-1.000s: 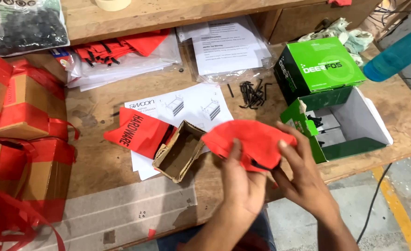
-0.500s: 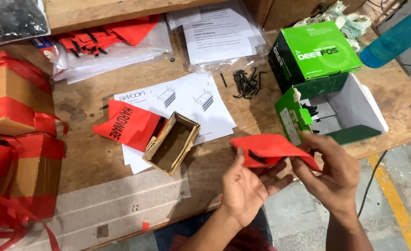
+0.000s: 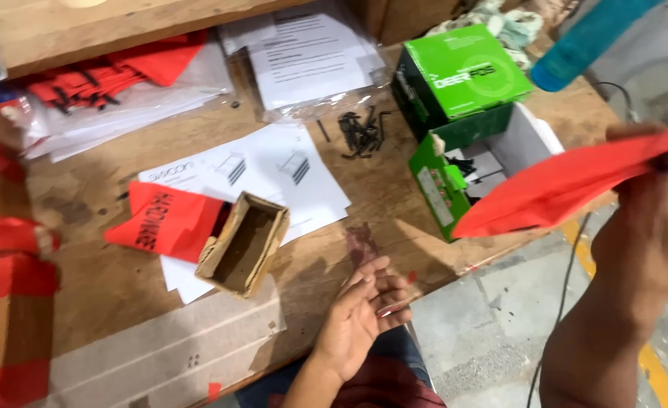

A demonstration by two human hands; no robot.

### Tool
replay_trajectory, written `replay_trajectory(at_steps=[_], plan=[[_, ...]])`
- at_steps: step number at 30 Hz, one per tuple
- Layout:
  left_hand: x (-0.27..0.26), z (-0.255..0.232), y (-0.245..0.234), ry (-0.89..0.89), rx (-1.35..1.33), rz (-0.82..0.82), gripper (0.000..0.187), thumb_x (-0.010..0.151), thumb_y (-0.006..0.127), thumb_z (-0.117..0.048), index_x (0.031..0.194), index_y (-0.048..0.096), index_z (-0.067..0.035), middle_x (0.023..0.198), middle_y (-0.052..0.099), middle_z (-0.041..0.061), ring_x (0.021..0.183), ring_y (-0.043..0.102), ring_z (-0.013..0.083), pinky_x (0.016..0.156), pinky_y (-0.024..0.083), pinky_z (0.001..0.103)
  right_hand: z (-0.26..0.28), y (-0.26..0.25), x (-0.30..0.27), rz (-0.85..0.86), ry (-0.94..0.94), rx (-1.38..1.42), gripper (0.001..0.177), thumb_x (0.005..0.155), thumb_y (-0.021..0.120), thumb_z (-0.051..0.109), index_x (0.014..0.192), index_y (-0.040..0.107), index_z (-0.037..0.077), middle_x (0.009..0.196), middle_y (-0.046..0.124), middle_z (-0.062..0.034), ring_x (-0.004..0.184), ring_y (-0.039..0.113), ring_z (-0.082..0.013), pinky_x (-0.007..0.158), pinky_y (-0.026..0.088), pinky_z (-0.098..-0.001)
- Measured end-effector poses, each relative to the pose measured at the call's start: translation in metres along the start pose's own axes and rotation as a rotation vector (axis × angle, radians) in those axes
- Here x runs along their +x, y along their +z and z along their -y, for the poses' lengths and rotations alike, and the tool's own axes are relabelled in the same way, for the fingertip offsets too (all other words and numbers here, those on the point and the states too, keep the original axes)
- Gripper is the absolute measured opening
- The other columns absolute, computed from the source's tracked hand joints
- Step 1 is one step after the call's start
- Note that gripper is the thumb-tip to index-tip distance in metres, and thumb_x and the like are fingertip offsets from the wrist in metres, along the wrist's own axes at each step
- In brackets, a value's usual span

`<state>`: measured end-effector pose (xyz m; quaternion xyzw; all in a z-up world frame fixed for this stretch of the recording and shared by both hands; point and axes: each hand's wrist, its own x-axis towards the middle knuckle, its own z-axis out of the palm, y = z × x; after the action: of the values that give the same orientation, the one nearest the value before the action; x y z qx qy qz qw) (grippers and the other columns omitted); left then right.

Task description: Packing small hardware components into labeled red pouches.

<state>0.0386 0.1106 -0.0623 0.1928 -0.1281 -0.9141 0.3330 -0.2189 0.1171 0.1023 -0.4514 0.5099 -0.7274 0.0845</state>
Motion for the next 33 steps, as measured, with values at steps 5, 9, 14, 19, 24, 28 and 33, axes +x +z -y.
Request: replay_trajectory(at_steps=[5, 9, 14, 19, 24, 28, 33], plan=[[0.001, 0.001, -0.005, 0.02, 0.072, 0.013, 0.046, 0.099, 0.055, -0.027, 0.141, 0.049, -0.008, 0.117, 0.067, 0.01, 0.106, 0.065, 0.0201, 0.091, 0.057, 0.042, -0.048, -0.043, 0.035, 0.016, -0.211, -0.325, 0.012, 0.109, 0.053, -0.005, 0.117, 0.061, -0.004, 0.107, 0.064, -0.0075, 0.093, 0.062, -0.0117, 0.084, 0.055, -0.0254], [0.001, 0.002, -0.006, 0.029, 0.111, -0.036, 0.043, 0.099, 0.053, -0.026, 0.137, 0.05, -0.007, 0.116, 0.067, 0.011, 0.105, 0.065, 0.0191, 0.091, 0.057, 0.042, -0.044, -0.029, 0.034, 0.122, -0.242, -0.564, 0.006, 0.114, 0.062, -0.008, 0.117, 0.057, -0.006, 0.103, 0.065, -0.0057, 0.089, 0.061, -0.0074, 0.079, 0.052, -0.0218], [0.001, 0.001, -0.004, 0.026, 0.107, -0.053, 0.04, 0.1, 0.052, -0.025, 0.136, 0.052, -0.006, 0.115, 0.068, 0.011, 0.104, 0.064, 0.0192, 0.092, 0.056, 0.041, -0.059, -0.021, 0.039, 0.092, -0.06, -0.5, 0.013, 0.114, 0.07, 0.003, 0.12, 0.06, -0.002, 0.098, 0.062, -0.0028, 0.083, 0.057, -0.0067, 0.072, 0.05, -0.0224], [-0.001, 0.0, -0.004, 0.042, 0.084, -0.04, 0.038, 0.101, 0.054, -0.022, 0.135, 0.052, -0.005, 0.114, 0.068, 0.012, 0.104, 0.064, 0.0193, 0.092, 0.056, 0.04, -0.052, -0.005, 0.043, 0.147, 0.008, -0.624, 0.036, 0.096, 0.072, 0.008, 0.125, 0.052, -0.001, 0.109, 0.064, -0.0068, 0.099, 0.063, -0.0122, 0.079, 0.051, -0.0284], [-0.006, -0.002, -0.002, 0.016, 0.103, -0.055, 0.038, 0.1, 0.056, -0.023, 0.135, 0.053, -0.007, 0.114, 0.067, 0.01, 0.103, 0.065, 0.0169, 0.087, 0.057, 0.039, -0.055, -0.024, 0.033, 0.057, -0.279, -0.81, 0.046, 0.102, 0.076, -0.003, 0.14, 0.05, -0.003, 0.139, 0.06, -0.0158, 0.128, 0.059, -0.0256, 0.104, 0.049, -0.0387], [-0.01, -0.005, -0.001, 0.053, 0.149, -0.044, 0.039, 0.099, 0.057, -0.022, 0.135, 0.053, -0.006, 0.115, 0.068, 0.01, 0.104, 0.065, 0.0164, 0.087, 0.058, 0.038, -0.063, -0.047, 0.017, 0.155, -0.323, -0.71, 0.028, 0.108, 0.065, -0.009, 0.133, 0.054, -0.003, 0.138, 0.059, -0.0124, 0.127, 0.058, -0.0219, 0.109, 0.046, -0.0312], [-0.026, -0.014, -0.003, 0.183, 0.297, -0.095, 0.044, 0.099, 0.061, -0.02, 0.139, 0.052, -0.004, 0.115, 0.068, 0.009, 0.104, 0.065, 0.0162, 0.088, 0.059, 0.036, -0.025, 0.005, -0.003, 0.362, -0.441, -0.851, 0.016, 0.106, 0.076, -0.01, 0.117, 0.069, -0.001, 0.123, 0.071, -0.0102, 0.114, 0.068, -0.0244, 0.102, 0.052, -0.0331]])
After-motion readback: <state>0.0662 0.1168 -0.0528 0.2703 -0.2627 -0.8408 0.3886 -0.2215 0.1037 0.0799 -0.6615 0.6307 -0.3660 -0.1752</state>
